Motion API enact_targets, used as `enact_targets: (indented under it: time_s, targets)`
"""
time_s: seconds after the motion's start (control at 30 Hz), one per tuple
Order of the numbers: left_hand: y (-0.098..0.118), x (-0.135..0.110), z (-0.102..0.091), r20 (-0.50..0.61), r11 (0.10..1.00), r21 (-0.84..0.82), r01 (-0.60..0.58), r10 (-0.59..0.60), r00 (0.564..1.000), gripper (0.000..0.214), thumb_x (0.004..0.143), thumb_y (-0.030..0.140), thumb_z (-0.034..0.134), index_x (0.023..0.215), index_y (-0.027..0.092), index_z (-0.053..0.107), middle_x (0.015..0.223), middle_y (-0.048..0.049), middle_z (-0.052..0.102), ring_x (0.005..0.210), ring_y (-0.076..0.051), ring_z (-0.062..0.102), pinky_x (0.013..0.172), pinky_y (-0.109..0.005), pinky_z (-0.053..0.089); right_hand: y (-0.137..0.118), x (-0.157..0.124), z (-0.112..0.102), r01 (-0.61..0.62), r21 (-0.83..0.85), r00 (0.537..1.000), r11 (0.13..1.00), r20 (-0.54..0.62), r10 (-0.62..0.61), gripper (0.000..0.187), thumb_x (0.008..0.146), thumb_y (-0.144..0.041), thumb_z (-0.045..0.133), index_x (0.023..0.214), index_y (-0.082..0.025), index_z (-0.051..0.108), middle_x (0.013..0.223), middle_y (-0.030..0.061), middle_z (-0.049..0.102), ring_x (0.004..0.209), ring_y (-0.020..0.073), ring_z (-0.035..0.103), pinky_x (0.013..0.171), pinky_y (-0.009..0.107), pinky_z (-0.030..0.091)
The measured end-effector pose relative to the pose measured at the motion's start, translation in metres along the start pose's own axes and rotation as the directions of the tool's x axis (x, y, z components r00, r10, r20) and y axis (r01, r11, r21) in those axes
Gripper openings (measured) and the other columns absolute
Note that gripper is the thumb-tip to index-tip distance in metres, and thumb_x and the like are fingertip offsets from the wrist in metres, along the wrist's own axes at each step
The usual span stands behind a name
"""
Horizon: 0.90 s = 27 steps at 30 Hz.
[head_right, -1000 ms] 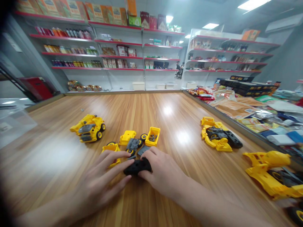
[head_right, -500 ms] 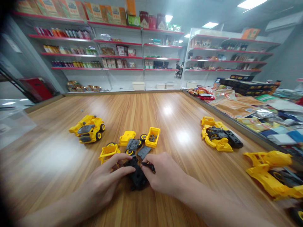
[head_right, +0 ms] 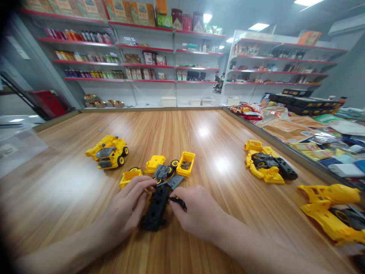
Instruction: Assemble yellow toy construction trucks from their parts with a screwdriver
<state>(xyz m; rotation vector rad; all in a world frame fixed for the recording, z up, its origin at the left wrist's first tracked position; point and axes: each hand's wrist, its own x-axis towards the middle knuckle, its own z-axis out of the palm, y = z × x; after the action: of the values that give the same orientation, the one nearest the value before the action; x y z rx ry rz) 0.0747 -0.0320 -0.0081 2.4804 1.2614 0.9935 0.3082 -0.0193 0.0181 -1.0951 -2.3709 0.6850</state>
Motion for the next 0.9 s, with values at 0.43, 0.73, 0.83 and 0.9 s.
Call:
enact_targets:
  time_s: [0.43, 0.73, 0.83, 0.9]
  targets:
    - [-0.0044, -0.0004, 0.0006, 0.071, 0.992, 0.123, 0.022, -0.031, 0.997, 0.039, 0.094, 0.009, 0.04, 0.131, 0.014, 0.047, 0.125, -0.012, 0.055, 0.118, -0.021, 0.054, 0.104, -0.036, 0.047, 0.0037, 0.0001, 0.0037, -0.018, -0.019, 0.997, 1.0, 0.07, 0.02, 0.017, 0.09, -0.019, 0.051, 0.079, -0.019, 0.064, 0.071, -0.0009, 0.067, 0.061, 0.0107, 0.059, 0.057, 0.02, 0.038]
    - [-0.0039, 0.0005, -0.0006, 0.075, 0.986, 0.159, 0.059, -0.071, 0.995, 0.029, 0.095, 0.015, 0.042, 0.121, 0.015, 0.054, 0.118, -0.0121, 0.05, 0.104, -0.021, 0.059, 0.092, -0.036, 0.054, 0.0012, 0.0004, 0.0019, -0.01, -0.032, 0.997, 0.999, 0.076, 0.012, 0.018, 0.089, -0.018, 0.051, 0.076, -0.019, 0.063, 0.067, -0.0012, 0.066, 0.058, 0.0097, 0.057, 0.056, 0.019, 0.036]
    - [-0.0059, 0.001, 0.0002, 0.071, 0.982, 0.164, 0.096, -0.109, 0.991, 0.024, 0.094, 0.016, 0.043, 0.115, 0.018, 0.055, 0.125, -0.0123, 0.046, 0.108, -0.023, 0.057, 0.094, -0.039, 0.053, 0.0015, 0.0006, 0.0024, -0.007, -0.029, 0.997, 1.0, 0.074, 0.01, 0.017, 0.089, -0.017, 0.051, 0.075, -0.019, 0.062, 0.067, -0.0018, 0.065, 0.058, 0.0092, 0.056, 0.056, 0.019, 0.035]
    - [-0.0063, 0.0017, 0.0001, 0.084, 0.984, 0.145, 0.103, -0.116, 0.99, 0.021, 0.093, 0.016, 0.044, 0.111, 0.019, 0.054, 0.125, -0.0115, 0.047, 0.113, -0.024, 0.056, 0.096, -0.041, 0.052, 0.0016, 0.0006, 0.0027, -0.003, -0.031, 0.998, 1.0, 0.066, 0.005, 0.017, 0.088, -0.016, 0.052, 0.075, -0.019, 0.061, 0.066, -0.0024, 0.064, 0.057, 0.0089, 0.054, 0.056, 0.019, 0.035]
